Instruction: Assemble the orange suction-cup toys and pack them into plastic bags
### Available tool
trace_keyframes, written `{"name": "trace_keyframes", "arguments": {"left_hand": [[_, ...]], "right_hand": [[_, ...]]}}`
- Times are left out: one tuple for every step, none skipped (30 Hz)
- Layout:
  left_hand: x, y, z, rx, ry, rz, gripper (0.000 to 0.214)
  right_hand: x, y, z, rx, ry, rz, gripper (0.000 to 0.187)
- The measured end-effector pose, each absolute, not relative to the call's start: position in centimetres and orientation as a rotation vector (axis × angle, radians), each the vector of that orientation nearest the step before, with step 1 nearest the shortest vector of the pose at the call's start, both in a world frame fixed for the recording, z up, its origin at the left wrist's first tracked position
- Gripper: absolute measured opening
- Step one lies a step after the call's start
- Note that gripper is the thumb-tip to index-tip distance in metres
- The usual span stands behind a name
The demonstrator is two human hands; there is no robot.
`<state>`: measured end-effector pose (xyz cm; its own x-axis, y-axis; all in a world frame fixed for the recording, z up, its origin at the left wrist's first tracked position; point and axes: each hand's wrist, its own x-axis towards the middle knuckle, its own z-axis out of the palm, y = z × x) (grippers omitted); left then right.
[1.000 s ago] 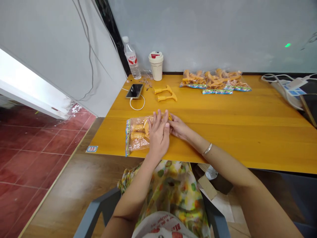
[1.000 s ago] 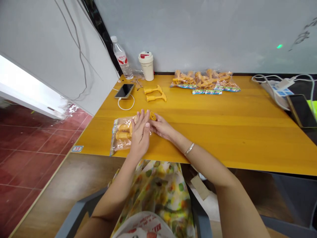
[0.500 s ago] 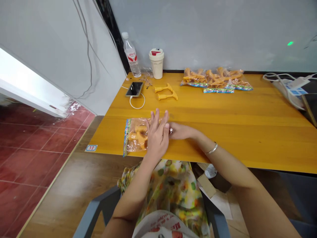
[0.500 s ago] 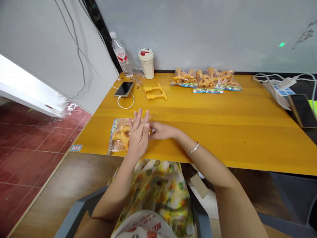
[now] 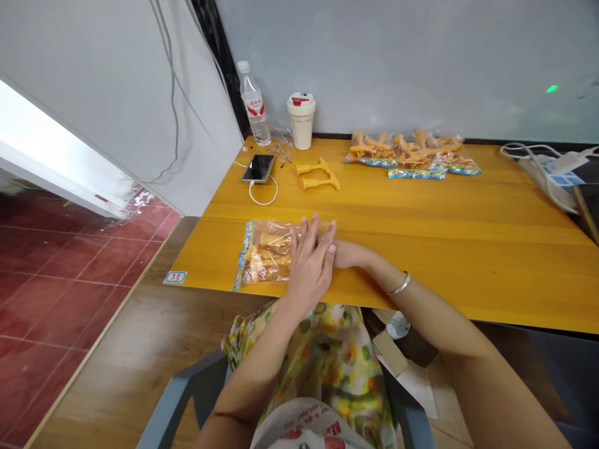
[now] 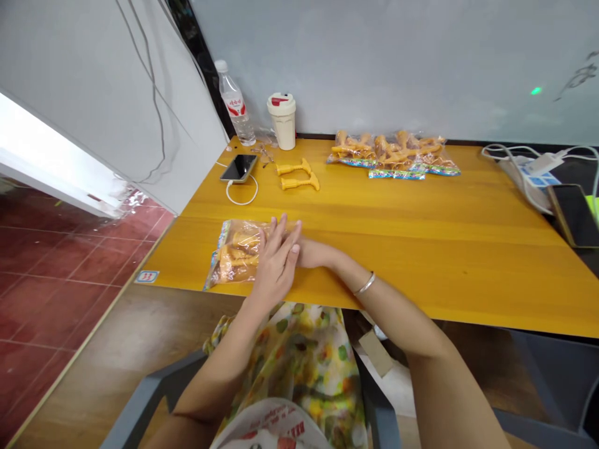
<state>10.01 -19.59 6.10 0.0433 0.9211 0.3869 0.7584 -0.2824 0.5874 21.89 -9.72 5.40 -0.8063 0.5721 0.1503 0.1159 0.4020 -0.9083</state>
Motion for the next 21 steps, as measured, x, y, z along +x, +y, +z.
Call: {"name": "trace_keyframes", "arguments": {"left_hand": [[9.7,-19.6,6.1,2.097,1.725,1.056,0.053],[9.2,-19.6,6.1,2.101,1.729,1.051,0.054],[8.5,-19.5,6.2,2.104,1.743,1.048,0.056],[7.8,-19.3,6.2,2.108,1.773,1.048,0.058],[7.0,-19.0,6.1,2.108,1.824,1.037,0.061],[6.2,-18.7,6.1,2.103,1.898,1.005,0.062],[5.6,-18.4,5.9,2.1,1.973,0.942,0.063],[5.0,-18.0,5.8,2.11,2.022,0.854,0.062],[4.6,-17.7,5.6,2.127,2.053,0.765,0.06],[4.4,-17.5,5.4,2.152,2.061,0.684,0.059],[4.3,-17.2,5.3,2.181,2.052,0.621,0.059],[4.3,-17.0,5.2,2.209,2.037,0.579,0.059],[4.4,-16.8,5.1,2.229,2.023,0.554,0.059],[4.5,-16.7,5.1,2.241,2.013,0.538,0.059],[4.6,-16.5,5.1,2.243,2.005,0.524,0.06],[4.7,-16.3,5.2,2.238,2.0,0.51,0.06],[4.7,-16.0,5.2,2.226,2.001,0.5,0.061],[4.7,-15.8,5.3,2.21,2.008,0.495,0.061],[4.6,-15.5,5.3,2.192,2.021,0.494,0.062],[4.4,-15.2,5.3,2.175,2.039,0.501,0.062],[4.3,-14.8,5.2,2.157,2.06,0.514,0.064]], "right_hand": [[22.3,-9.1,5.7,-0.534,-2.254,1.458,0.024],[22.8,-8.4,5.9,-0.487,-2.281,1.527,0.024],[23.5,-7.5,6.2,-0.461,-2.301,1.588,0.024],[24.3,-6.6,6.3,-0.49,-2.3,1.623,0.025],[25.1,-5.6,6.3,-0.567,-2.29,1.611,0.028],[25.8,-4.8,6.2,-0.674,-2.28,1.545,0.03],[26.5,-4.0,6.0,-0.81,-2.257,1.431,0.032],[27.0,-3.3,5.6,-0.958,-2.218,1.273,0.032],[27.3,-2.8,5.1,-1.094,-2.169,1.083,0.03],[27.4,-2.3,4.6,-1.204,-2.124,0.887,0.029],[27.3,-1.9,4.1,-1.284,-2.095,0.702,0.032],[27.0,-1.5,3.6,-1.336,-2.087,0.547,0.038],[26.5,-1.1,3.3,-1.369,-2.101,0.427,0.046],[25.9,-0.6,3.0,-1.387,-2.135,0.342,0.054],[25.3,-0.2,2.9,-1.396,-2.177,0.283,0.059],[24.6,0.4,2.9,-1.399,-2.219,0.244,0.062],[23.9,0.9,3.0,-1.399,-2.258,0.217,0.064],[23.2,1.5,3.0,-1.4,-2.29,0.201,0.063],[22.7,2.0,3.1,-1.407,-2.309,0.193,0.061],[22.3,2.4,3.2,-1.423,-2.314,0.188,0.057],[22.1,2.6,3.3,-1.446,-2.303,0.182,0.053]]}}
